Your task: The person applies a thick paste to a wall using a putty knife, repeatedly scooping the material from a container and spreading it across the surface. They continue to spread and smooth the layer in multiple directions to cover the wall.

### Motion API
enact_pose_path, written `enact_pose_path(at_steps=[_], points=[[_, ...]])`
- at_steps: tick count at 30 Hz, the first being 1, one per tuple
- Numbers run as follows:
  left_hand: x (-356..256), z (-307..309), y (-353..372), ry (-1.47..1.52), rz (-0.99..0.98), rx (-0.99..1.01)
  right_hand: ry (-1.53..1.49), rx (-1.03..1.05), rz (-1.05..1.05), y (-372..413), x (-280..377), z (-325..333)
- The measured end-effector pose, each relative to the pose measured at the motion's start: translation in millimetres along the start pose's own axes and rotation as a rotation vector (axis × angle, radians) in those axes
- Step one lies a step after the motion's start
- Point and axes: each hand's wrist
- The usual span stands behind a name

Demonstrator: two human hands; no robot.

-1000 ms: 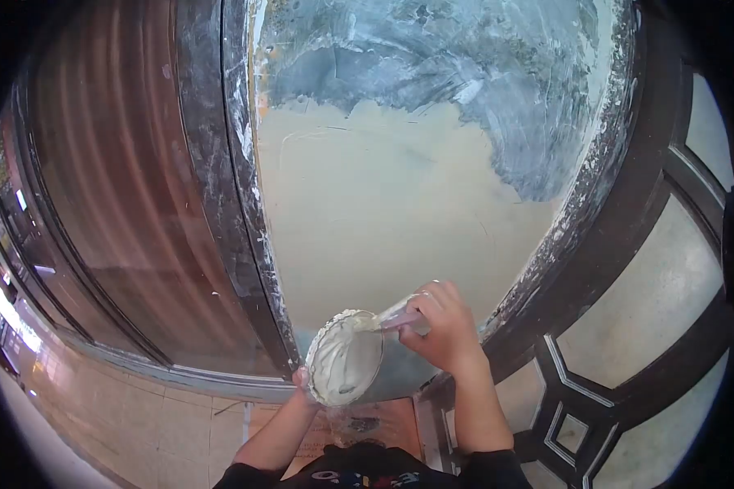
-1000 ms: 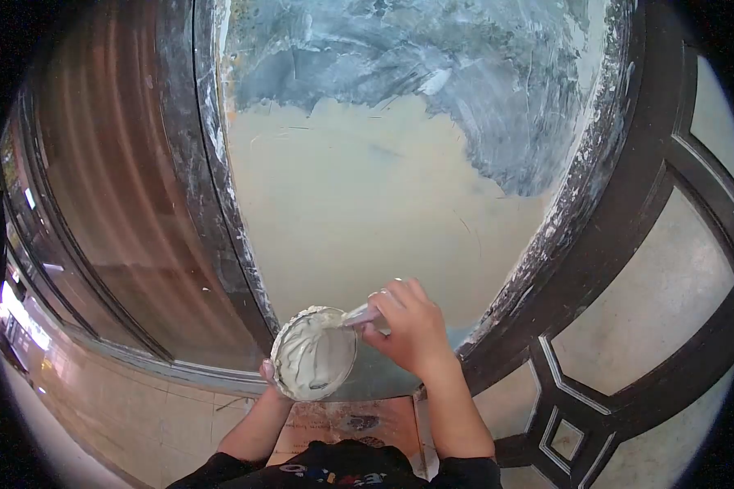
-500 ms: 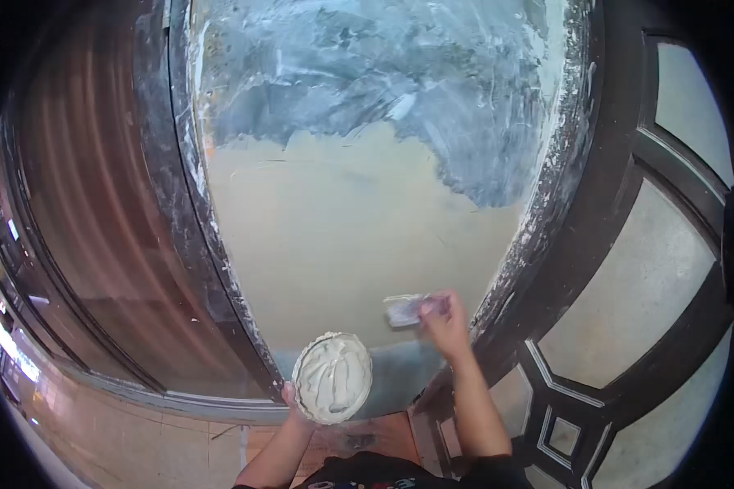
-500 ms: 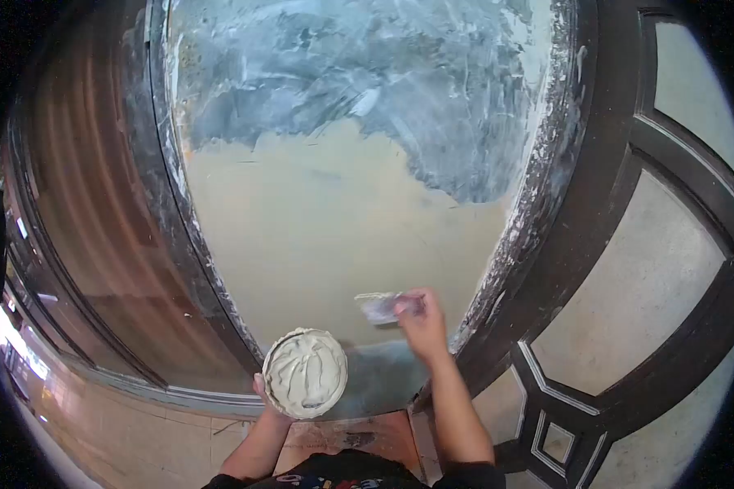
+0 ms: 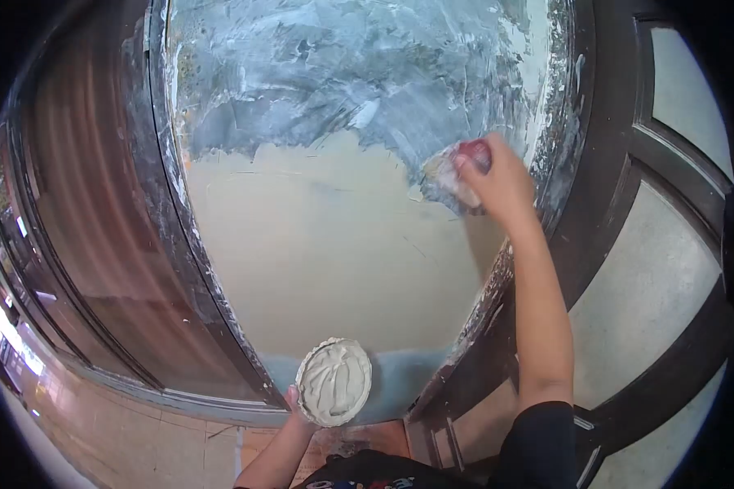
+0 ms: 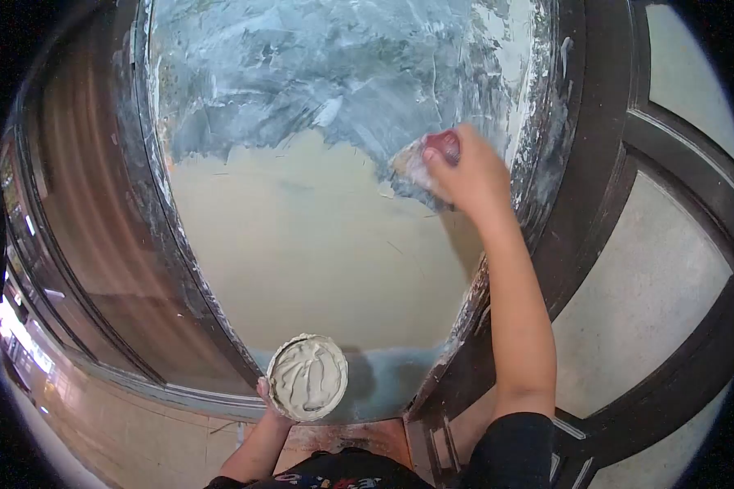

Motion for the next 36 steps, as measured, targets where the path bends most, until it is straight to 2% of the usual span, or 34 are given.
enact_pose_path(at_steps=[2,4,5,8,9,12,13,14,16,17,18,20,21,22,24,25,26,28,29,34,36], points=[[3,-3,-5,-0.011,-0.006,0.002,-0.082,-0.06,-0.065,-6,-1,6],[6,-6,-8,-0.023,-0.012,-0.002,-0.056,0.023,0.085,0,4,1],[8,-7,-9,-0.029,-0.011,-0.005,-0.002,0.14,0.13,3,5,-4],[14,-10,-11,-0.043,-0.006,-0.008,0.032,0.077,0.195,-6,-8,-7],[17,-11,-12,-0.046,-0.007,-0.01,-0.008,0.033,0.135,-9,-2,2],[25,-13,-15,-0.056,-0.014,-0.02,-0.073,0.006,0.163,-15,1,14],[26,-14,-16,-0.06,-0.014,-0.023,-0.087,0.113,0.187,-12,2,9],[29,-14,-17,-0.064,-0.015,-0.024,-0.09,0.114,0.19,-11,1,2],[34,-16,-18,-0.07,-0.013,-0.024,0.16,0.271,0.49,-10,-6,-12],[38,-16,-18,-0.071,0.003,-0.065,0.142,0.184,0.509,-17,-13,-14],[39,-18,-20,-0.073,0.0,-0.064,0.141,0.181,0.511,-25,-13,-7],[40,-23,-24,-0.078,-0.019,-0.049,0.09,0.054,0.336,-38,-5,12],[39,-26,-25,-0.079,-0.024,-0.047,0.064,0.056,0.297,-40,-3,16],[39,-28,-26,-0.041,-0.015,-0.026,0.064,0.054,0.302,-39,-3,11],[38,-32,-28,-0.004,-0.008,-0.006,0.093,0.203,0.49,-27,-1,-4],[38,-34,-29,-0.02,0.005,-0.023,0.195,0.315,0.488,-23,7,-6],[37,-34,-29,-0.038,0.019,-0.04,0.192,0.314,0.488,-26,6,-4],[37,-30,-31,-0.038,0.02,-0.027,0.124,0.099,0.341,-40,4,3],[38,-28,-32,-0.035,0.017,-0.016,0.046,0.047,0.346,-45,3,13],[40,-22,-31,-0.032,0.01,-0.033,0.002,0.118,0.415,-26,16,2],[38,-19,-28,-0.039,0.013,-0.04,0.169,0.199,0.555,-22,8,-14]])
Point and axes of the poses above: each hand's wrist, its own y-axis away from the middle knuckle, its own z-axis out of the back of the hand, x = y × z, and after that the axes turned 13 degrees about -y, right-handed
